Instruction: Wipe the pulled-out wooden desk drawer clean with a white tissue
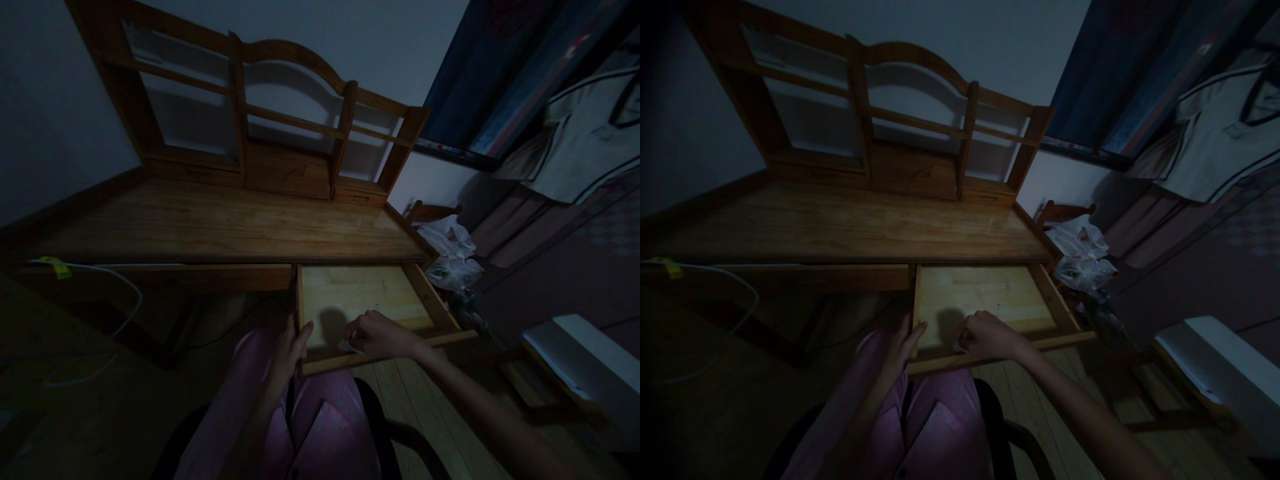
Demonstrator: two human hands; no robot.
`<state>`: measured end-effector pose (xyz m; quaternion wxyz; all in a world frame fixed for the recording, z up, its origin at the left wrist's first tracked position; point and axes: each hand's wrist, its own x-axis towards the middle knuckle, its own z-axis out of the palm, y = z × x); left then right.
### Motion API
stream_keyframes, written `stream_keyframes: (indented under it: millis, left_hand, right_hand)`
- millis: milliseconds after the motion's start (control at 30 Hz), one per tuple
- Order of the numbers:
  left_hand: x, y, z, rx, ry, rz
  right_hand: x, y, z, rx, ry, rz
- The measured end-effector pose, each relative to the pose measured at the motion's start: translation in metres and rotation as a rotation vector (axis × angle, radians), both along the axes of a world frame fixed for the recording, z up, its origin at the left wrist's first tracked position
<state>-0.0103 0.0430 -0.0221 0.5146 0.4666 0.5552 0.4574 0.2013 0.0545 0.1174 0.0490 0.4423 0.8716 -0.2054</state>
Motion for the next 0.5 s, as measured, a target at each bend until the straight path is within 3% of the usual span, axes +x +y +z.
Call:
stream_keyframes:
  millis: [167, 333, 500]
  left_hand:
    - [-0.002, -0.001, -0.004, 0.001, 0.024, -0.022]
    - [-0.002, 0.001, -0.011, -0.007, 0.028, -0.012]
    - [-0.002, 0.0, -0.007, -0.016, 0.011, 0.012]
  right_hand:
    - [0.001, 0.005, 0.0, -0.042, 0.021, 0.026]
    - [0.007, 0.009, 0.0, -0.138, 0.125, 0.137]
    - [0.009, 0.009, 0.002, -0.174, 0.16, 0.175]
